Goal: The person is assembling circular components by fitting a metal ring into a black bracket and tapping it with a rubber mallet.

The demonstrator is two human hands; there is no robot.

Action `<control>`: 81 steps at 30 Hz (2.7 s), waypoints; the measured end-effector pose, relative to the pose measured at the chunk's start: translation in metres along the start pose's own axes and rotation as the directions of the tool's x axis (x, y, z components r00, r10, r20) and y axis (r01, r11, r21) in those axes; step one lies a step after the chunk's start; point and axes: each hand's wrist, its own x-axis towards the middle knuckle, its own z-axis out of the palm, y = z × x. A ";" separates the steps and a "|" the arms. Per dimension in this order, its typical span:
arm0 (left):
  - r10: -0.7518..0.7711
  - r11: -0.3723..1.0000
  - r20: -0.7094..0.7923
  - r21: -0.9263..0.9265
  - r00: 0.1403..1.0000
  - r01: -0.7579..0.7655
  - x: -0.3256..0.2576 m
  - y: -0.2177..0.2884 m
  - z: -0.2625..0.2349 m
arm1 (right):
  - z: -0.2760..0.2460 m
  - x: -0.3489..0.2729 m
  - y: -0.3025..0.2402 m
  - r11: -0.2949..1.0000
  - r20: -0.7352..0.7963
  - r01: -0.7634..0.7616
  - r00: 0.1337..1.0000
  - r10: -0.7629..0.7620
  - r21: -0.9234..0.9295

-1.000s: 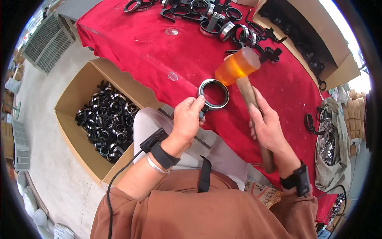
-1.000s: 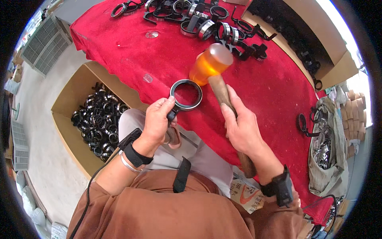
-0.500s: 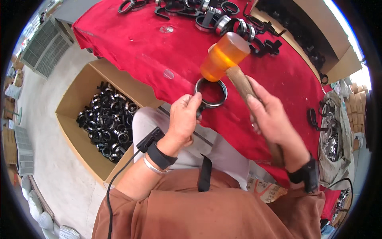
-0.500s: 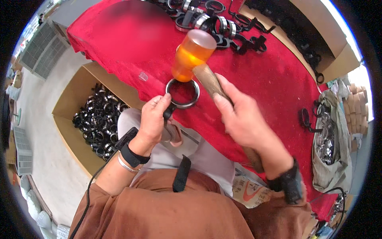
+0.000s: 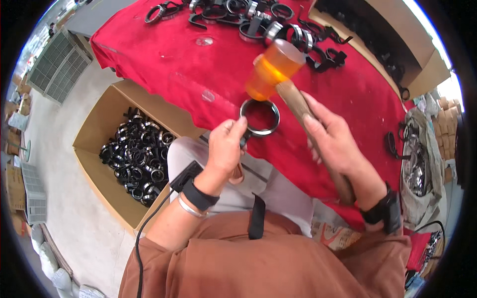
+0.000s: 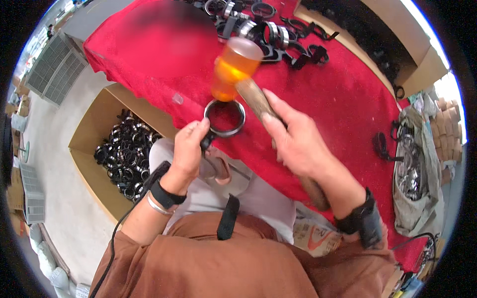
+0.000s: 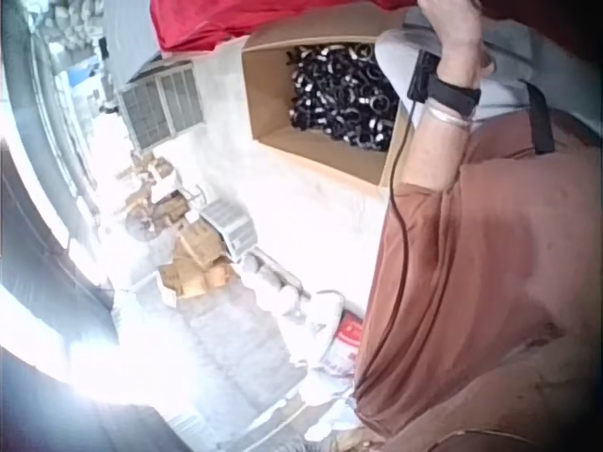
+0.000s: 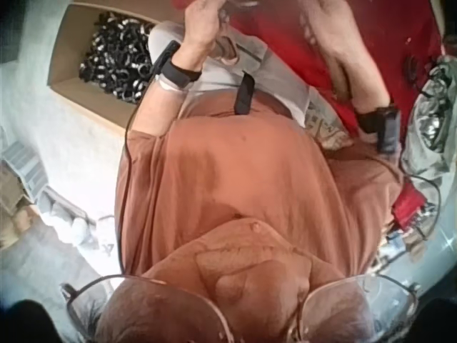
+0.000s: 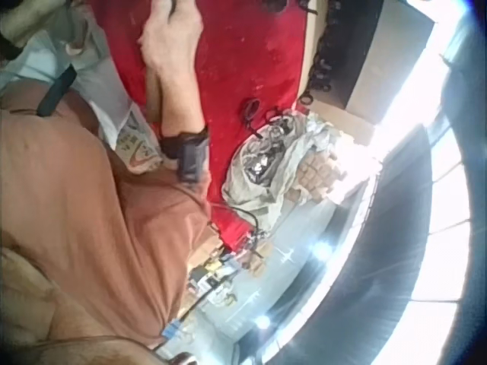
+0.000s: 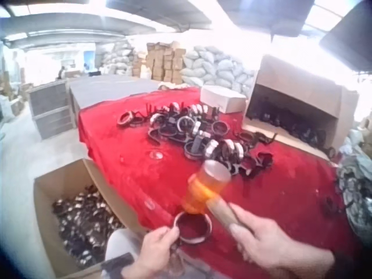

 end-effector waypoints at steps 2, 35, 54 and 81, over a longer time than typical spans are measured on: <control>-0.003 1.000 0.009 0.008 1.000 0.003 -0.006 0.000 -0.001 | -0.003 -0.004 -0.002 0.996 0.030 0.088 0.996 -0.087 -0.028; 0.139 0.948 -0.415 0.317 0.899 -0.001 -0.018 0.015 -0.267 | -0.034 -0.077 0.100 0.912 -0.380 0.214 0.922 -0.071 0.350; 0.216 -0.154 0.532 0.847 0.819 -0.509 0.152 0.091 0.143 | -0.051 -0.061 0.103 0.826 -0.222 0.026 0.968 0.120 0.563; 0.120 0.991 0.225 0.024 0.967 -0.129 -0.001 -0.009 -0.034 | 0.007 -0.061 0.029 0.820 -0.454 0.528 0.800 -0.393 0.221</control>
